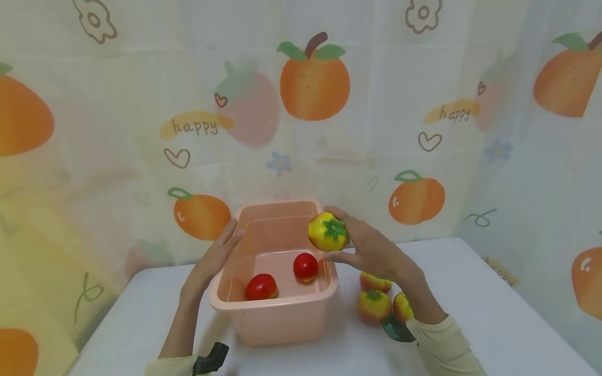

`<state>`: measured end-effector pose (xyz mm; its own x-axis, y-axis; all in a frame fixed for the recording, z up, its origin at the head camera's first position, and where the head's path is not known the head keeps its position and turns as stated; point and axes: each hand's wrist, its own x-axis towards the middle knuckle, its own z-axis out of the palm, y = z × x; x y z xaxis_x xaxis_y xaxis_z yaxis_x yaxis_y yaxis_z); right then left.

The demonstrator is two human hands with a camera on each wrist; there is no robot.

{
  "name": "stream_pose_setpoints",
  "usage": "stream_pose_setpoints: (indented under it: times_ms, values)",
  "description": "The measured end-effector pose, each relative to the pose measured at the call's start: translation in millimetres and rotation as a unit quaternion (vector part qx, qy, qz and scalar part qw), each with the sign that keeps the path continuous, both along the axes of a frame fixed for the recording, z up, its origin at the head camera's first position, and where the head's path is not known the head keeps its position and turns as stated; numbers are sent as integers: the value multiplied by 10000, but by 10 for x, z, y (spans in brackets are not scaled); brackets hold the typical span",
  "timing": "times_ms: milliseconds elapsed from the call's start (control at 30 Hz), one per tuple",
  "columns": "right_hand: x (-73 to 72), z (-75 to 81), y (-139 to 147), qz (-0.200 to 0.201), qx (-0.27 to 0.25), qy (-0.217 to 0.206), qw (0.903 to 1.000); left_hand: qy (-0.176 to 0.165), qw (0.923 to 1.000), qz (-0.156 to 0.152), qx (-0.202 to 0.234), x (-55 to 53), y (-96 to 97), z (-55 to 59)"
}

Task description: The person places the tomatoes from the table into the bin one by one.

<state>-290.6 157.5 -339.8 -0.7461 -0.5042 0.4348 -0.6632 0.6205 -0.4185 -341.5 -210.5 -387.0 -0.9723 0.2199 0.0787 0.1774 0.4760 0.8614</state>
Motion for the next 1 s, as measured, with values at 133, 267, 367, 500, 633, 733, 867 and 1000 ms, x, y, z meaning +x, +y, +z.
stream_pose_setpoints:
  times_ms: [133, 267, 367, 500, 633, 733, 867, 1000]
  values:
    - [4, -35, -113, 383, 181, 339, 9985, -84, 9999, 50, -39, 7, -1, 9]
    - [17, -77, -196, 541, 368, 604, 9960, -55, 10000, 4, 26, 16, 10, 6]
    - [28, -90, -240, 598, 469, 685, 9948, -30, 10000, 7, 37, 29, 8, -2]
    - [58, -72, -260, 618, 559, 505, 9952, -18, 10000, 26, 4, 39, -7, -13]
    - [114, -17, -208, 427, 603, 335, 9967, 33, 10000, 27, -50, 28, -7, -17]
    - [148, 31, -145, 284, 600, 230, 9975, 36, 9999, 49, -90, 26, -4, -20]
    - [164, 86, -51, 140, 673, 159, 9975, 16, 10000, 39, -25, 34, -1, -19]
    - [177, 127, 45, 4, 958, 1, 9954, -39, 10000, 63, -35, 43, -7, -12]
